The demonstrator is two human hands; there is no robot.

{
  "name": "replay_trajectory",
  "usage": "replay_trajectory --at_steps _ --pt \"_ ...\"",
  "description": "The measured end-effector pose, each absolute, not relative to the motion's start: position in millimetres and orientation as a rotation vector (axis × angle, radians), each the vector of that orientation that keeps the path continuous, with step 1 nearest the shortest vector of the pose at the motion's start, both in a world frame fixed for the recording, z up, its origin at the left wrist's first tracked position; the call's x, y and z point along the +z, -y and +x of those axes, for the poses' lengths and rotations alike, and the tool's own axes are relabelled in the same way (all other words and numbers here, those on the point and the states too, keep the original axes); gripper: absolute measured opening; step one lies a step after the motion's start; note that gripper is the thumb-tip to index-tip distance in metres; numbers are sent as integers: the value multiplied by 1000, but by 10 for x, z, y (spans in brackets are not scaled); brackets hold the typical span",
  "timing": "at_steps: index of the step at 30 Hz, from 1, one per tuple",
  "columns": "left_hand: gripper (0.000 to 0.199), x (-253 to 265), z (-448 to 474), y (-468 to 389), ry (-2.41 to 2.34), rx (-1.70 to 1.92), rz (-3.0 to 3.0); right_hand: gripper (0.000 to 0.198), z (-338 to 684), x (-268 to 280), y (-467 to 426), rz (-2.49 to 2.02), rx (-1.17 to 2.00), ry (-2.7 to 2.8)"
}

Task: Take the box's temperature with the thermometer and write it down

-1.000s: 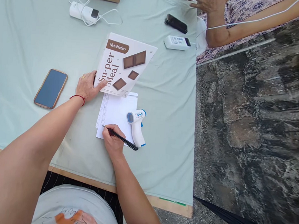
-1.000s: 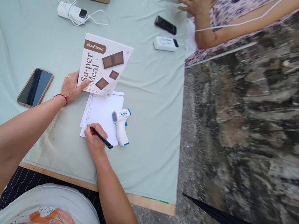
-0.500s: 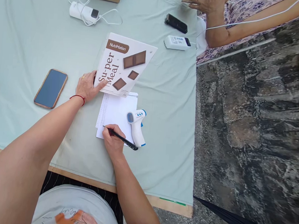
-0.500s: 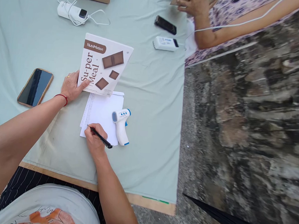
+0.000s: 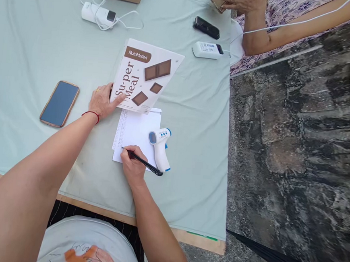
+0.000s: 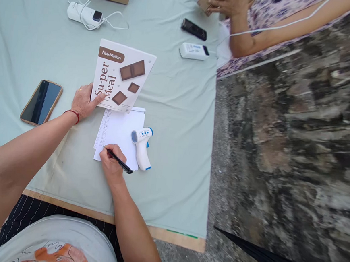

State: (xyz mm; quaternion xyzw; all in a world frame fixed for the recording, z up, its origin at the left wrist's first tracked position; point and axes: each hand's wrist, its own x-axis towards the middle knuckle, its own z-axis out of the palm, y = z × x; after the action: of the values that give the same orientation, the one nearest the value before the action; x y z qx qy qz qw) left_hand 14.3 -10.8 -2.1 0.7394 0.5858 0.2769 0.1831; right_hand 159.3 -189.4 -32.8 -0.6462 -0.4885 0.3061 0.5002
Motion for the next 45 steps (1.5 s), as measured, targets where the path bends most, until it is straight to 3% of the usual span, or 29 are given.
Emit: replay_trajectory --at_steps 9,15,20,26,32,35,38,42,45 --pt "58 -29 139 106 -1644 781 2094 10 1598 -329 1901 -1521 722 1226" --pt "59 -49 131 92 -1651 780 2100 10 1689 -317 1885 -1426 510 1343" --pt "58 -46 119 85 -1650 769 2118 27 1887 -374 1817 -1366 228 1633" --pt "57 -22 104 81 -1694 759 2118 45 1994 -452 1768 -1411 164 1839" --pt "53 -5 86 84 -1720 749 2109 36 2221 -359 1717 -1810 -88 1510" --pt "51 -1 78 84 -1718 742 2108 57 2381 -335 1716 -2186 59 1388" --pt "50 8 67 83 -1723 730 2108 54 2469 -337 1730 -2377 341 1345" --pt "49 24 52 83 -1729 705 2107 55 2449 -240 1672 -2052 467 1268" --pt "50 32 43 82 -1729 693 2096 55 2309 -7 1509 -1696 738 1178"
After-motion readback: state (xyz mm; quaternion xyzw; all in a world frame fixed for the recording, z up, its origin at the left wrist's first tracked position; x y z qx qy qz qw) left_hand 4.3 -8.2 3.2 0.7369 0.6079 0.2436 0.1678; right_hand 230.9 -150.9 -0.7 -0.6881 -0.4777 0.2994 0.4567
